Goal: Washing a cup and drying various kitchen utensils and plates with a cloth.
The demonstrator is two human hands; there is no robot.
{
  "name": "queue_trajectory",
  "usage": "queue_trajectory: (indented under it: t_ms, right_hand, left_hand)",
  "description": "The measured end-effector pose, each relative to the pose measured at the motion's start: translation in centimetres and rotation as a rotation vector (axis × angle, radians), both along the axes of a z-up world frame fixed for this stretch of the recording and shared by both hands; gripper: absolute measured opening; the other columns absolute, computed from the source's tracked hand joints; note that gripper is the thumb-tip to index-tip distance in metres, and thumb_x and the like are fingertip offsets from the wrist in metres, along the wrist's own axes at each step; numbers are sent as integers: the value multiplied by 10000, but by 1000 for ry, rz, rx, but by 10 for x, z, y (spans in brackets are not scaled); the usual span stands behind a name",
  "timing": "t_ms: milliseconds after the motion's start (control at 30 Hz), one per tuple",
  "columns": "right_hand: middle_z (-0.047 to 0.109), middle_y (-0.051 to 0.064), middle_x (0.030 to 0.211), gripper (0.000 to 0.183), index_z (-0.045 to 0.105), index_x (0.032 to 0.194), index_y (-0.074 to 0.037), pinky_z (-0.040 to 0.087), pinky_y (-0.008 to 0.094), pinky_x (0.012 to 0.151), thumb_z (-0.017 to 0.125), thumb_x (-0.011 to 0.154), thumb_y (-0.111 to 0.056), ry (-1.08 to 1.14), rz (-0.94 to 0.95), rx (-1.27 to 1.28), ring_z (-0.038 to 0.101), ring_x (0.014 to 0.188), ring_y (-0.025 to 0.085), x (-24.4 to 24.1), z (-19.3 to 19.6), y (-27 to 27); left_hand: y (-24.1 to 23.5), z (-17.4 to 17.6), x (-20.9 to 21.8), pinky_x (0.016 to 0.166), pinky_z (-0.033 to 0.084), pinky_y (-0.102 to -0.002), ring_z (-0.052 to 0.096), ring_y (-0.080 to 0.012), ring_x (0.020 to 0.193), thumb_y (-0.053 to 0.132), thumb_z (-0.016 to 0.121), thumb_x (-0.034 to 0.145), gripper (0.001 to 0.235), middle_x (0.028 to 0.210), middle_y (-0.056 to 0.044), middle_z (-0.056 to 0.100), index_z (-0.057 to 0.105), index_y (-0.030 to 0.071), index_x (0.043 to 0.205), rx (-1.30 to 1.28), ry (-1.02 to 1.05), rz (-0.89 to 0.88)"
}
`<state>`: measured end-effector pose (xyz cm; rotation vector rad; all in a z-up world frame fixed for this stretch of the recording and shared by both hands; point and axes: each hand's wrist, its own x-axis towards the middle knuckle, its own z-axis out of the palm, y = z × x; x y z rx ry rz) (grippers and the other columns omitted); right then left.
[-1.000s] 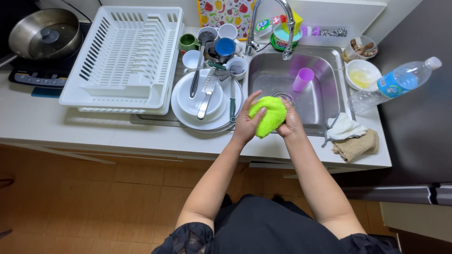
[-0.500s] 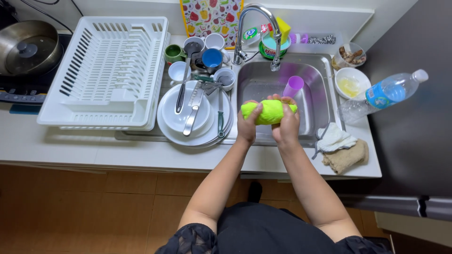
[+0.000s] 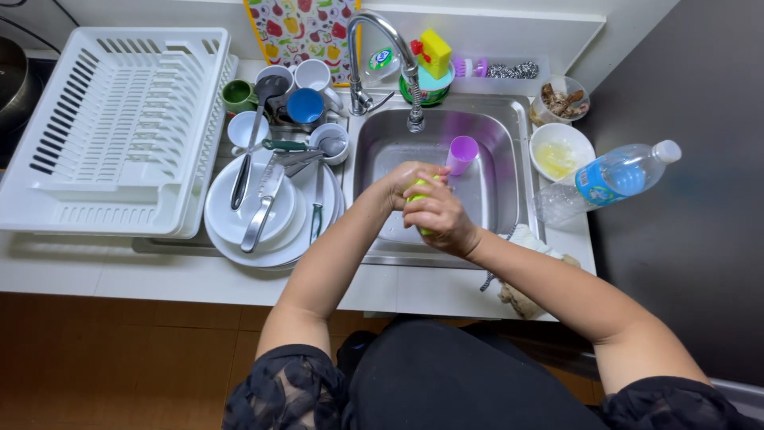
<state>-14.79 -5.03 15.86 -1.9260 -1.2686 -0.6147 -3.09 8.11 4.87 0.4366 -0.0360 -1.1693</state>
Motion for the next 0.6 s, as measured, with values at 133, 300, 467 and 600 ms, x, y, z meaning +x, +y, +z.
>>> queue_trajectory:
  t_ms: [133,300,467,600]
  right_hand:
    - [676,9,951,125,689,859,-129,471,512,1100,672,788,-27,-190,4,-141,667,1083,244,13,-17,-5]
    - [674,-8,897,22,676,794,-145,533,382,952,682,787,-164,-399,22,-361,669,976,202,38,-57,-8]
    - [705,65,990,123,722,959,-107,516,393,902,654,897,-188,-316,-9,-334,670,964,257,56,-108,-1]
    - [678,143,1200,299,668,1211,-52,462,427,1000,593,966,-206,37,-64,-425,627,1129,308,70,-178,4]
  left_hand:
    - [-17,59,-4,542,510,-326,645,-163,580,238,776,909,276,701,-61,690,665,39,755,611,-259,106]
    - [-39,49,11,550,474,-369,571,-166,557,277,829,844,342,654,-46,670,689,35,648,1046,-780,-132]
    - [-65,5,37,651,539,-394,680,-238,667,250,767,787,207,744,-117,734,766,53,721,1338,-1185,-350]
    - [-82,-21,38,757,568,-397,755,-289,818,189,718,738,162,867,-161,772,828,83,792,1456,-1413,-449]
